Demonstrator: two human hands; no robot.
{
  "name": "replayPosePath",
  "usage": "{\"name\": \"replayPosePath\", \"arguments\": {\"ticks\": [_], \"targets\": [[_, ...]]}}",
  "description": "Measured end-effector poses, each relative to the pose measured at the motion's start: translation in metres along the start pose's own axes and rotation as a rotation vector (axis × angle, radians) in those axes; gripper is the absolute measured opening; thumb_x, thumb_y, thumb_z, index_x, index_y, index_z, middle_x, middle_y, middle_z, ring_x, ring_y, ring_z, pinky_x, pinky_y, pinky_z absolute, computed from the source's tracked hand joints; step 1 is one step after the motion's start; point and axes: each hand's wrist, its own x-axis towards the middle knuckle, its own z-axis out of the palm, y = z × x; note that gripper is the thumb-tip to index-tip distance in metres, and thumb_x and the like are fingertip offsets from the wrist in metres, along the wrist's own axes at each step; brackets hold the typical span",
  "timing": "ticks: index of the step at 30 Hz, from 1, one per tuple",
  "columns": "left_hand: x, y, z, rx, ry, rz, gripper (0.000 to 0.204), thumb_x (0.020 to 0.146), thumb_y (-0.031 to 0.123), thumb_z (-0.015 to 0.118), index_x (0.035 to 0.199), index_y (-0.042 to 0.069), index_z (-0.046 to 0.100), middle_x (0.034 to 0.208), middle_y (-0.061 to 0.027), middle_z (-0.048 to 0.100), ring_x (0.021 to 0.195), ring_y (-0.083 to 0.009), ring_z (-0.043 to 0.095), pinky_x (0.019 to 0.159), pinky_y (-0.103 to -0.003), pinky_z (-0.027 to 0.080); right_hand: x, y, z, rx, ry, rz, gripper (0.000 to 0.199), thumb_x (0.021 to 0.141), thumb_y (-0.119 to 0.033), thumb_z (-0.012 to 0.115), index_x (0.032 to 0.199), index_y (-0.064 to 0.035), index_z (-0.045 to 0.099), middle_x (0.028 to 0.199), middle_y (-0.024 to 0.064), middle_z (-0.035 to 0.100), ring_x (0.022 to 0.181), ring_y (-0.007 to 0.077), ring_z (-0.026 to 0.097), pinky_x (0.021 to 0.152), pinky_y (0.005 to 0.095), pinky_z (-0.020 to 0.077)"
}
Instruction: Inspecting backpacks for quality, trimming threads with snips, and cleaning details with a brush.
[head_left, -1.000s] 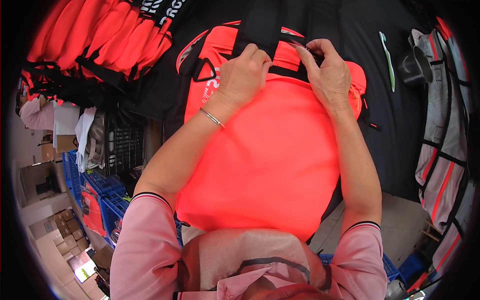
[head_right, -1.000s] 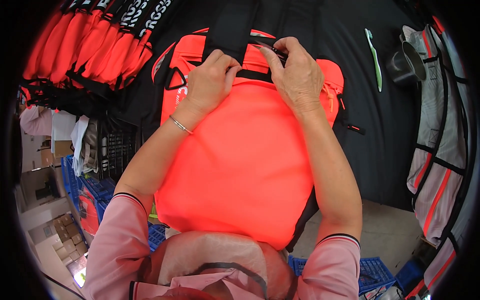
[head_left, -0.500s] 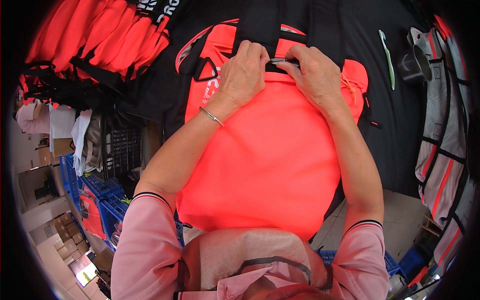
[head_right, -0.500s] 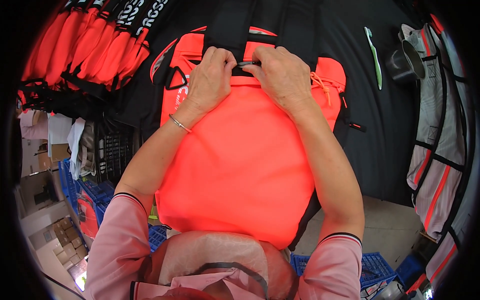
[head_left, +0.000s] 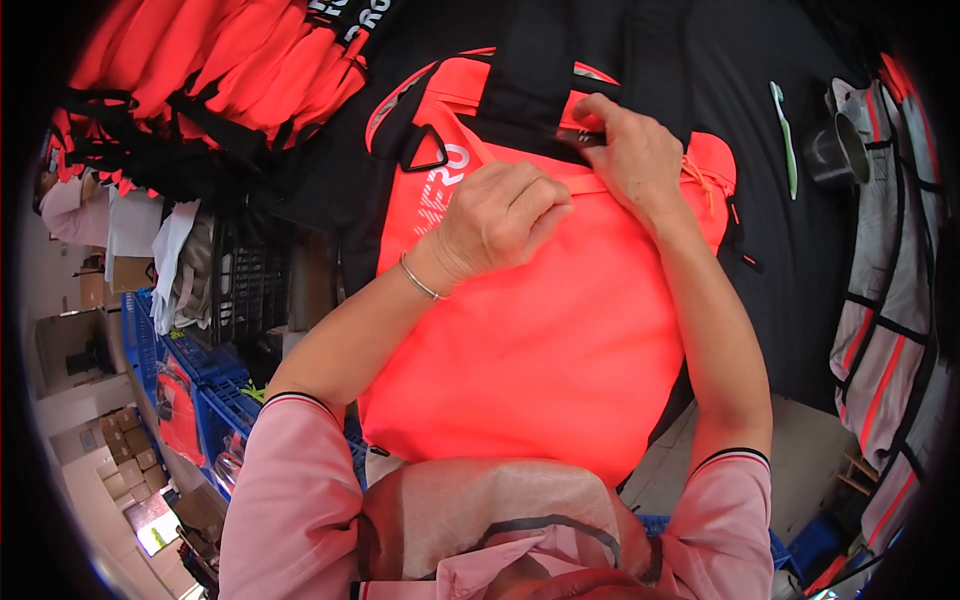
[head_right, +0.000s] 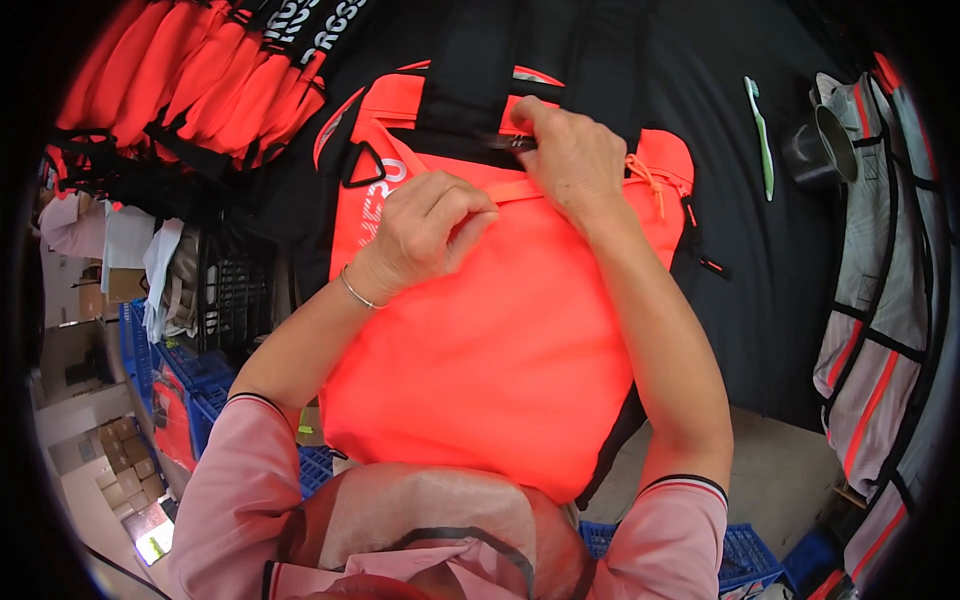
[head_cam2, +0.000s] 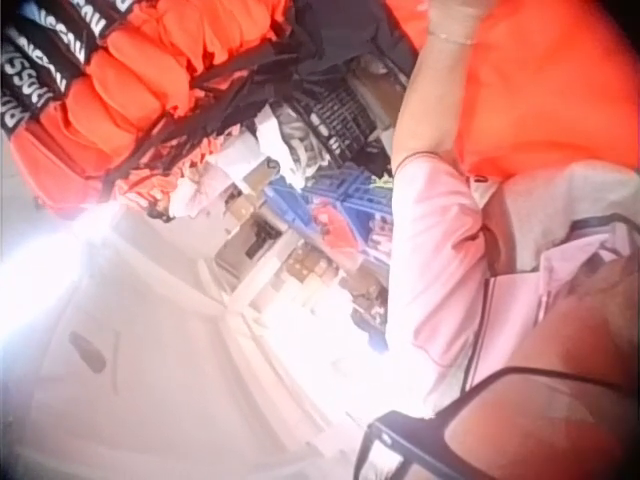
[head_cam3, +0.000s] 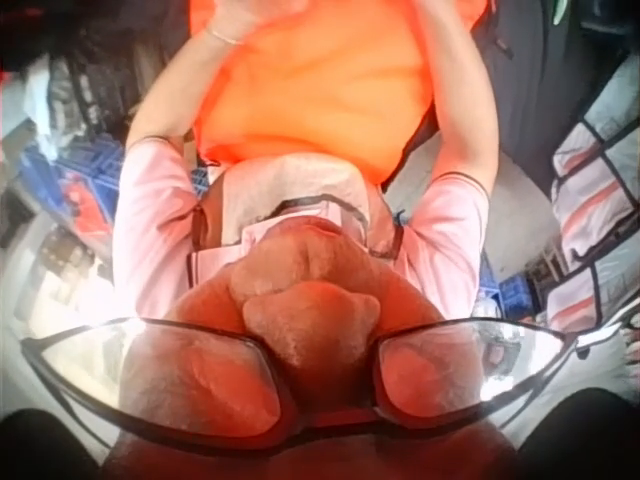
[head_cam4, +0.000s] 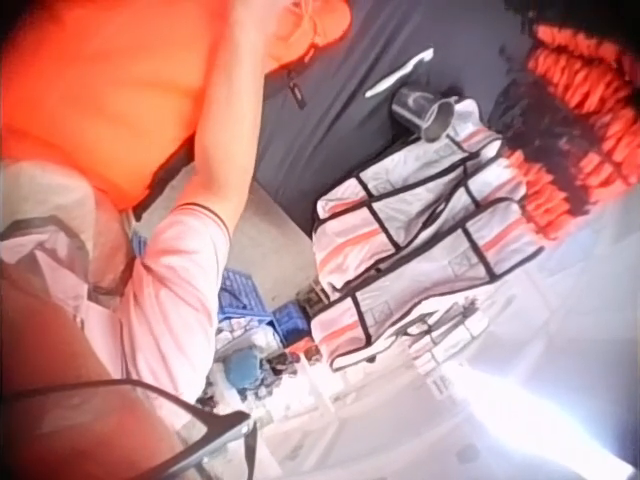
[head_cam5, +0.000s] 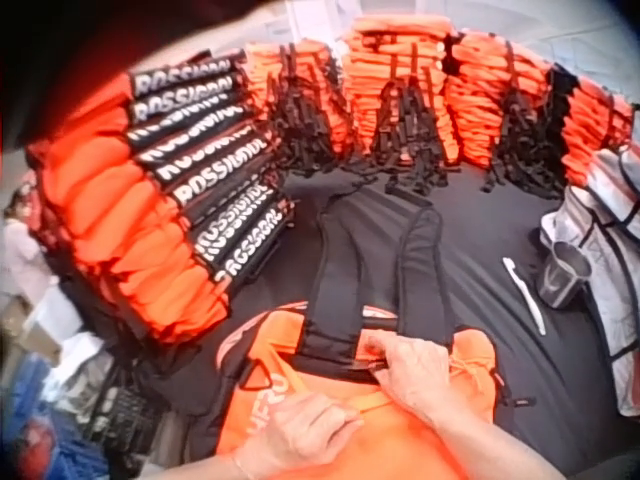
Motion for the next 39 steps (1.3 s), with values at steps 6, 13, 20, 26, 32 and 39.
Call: {"name": "replayPosePath", "arguments": {"ticks": [6,13,20,26,32,39], "targets": [[0.004,-0.032,-0.029,0.428,-0.059,-0.036,0.013,0.082,0.017,0.071,0.080,0.008,0.062,0.079,-0.0023,0.060,0.072,-0.0182,0.059,0.080,-0.033,0.039,-0.004,0.006,-0.004,0.133,0.060,0.166,0.011,0.078,-0.015,0.069,0.089,-0.0126,0.068,0.080,0.0064,0.070,0.079,0.0293,0.068,0.067,0.0407,0.0519],[0.021,-0.055,-0.037,0.349,-0.141,-0.384,0.013,0.082,0.017,0.072,0.079,0.005,0.069,0.087,-0.0040,0.065,0.077,-0.0228,0.065,0.072,-0.035,0.048,-0.008,0.007,-0.008,0.275,0.043,0.161,0.013,0.077,-0.011,0.068,0.090,-0.0097,0.067,0.079,0.0063,0.070,0.077,0.0273,0.068,0.068,0.0394,0.0520],[0.021,-0.071,-0.035,0.478,-0.393,-0.337,0.010,0.080,0.010,0.071,0.089,0.006,0.071,0.083,-0.0081,0.066,0.070,-0.0259,0.066,0.061,-0.034,0.053,-0.008,0.013,-0.003,0.236,0.106,0.056,0.015,0.077,-0.008,0.068,0.091,-0.0083,0.065,0.079,0.0066,0.069,0.077,0.0261,0.068,0.066,0.0371,0.0509],[0.020,-0.087,-0.025,0.397,-0.250,-0.288,0.006,0.081,0.009,0.070,0.085,0.006,0.068,0.082,-0.0074,0.066,0.067,-0.0250,0.065,0.059,-0.033,0.052,-0.009,0.011,-0.005,0.239,0.090,0.058,0.019,0.074,-0.006,0.070,0.092,-0.0077,0.065,0.087,0.0065,0.070,0.082,0.0280,0.068,0.069,0.0405,0.0525],[0.012,-0.084,-0.035,0.193,-0.189,-0.313,0.011,0.082,0.014,0.071,0.085,0.004,0.069,0.085,-0.0097,0.066,0.072,-0.0288,0.066,0.064,-0.038,0.054,-0.009,0.012,-0.005,0.250,0.086,0.061,0.018,0.074,-0.008,0.070,0.092,-0.0076,0.065,0.086,0.0066,0.070,0.081,0.0279,0.068,0.068,0.0401,0.0529],[0.020,-0.079,-0.036,0.286,-0.345,-0.377,0.012,0.083,0.015,0.070,0.085,0.003,0.070,0.086,-0.0101,0.066,0.075,-0.0298,0.066,0.067,-0.039,0.053,-0.008,0.015,-0.002,0.234,0.104,0.014,0.016,0.076,-0.006,0.069,0.092,-0.0073,0.064,0.080,0.0079,0.069,0.077,0.0275,0.068,0.067,0.0380,0.0515]]}}
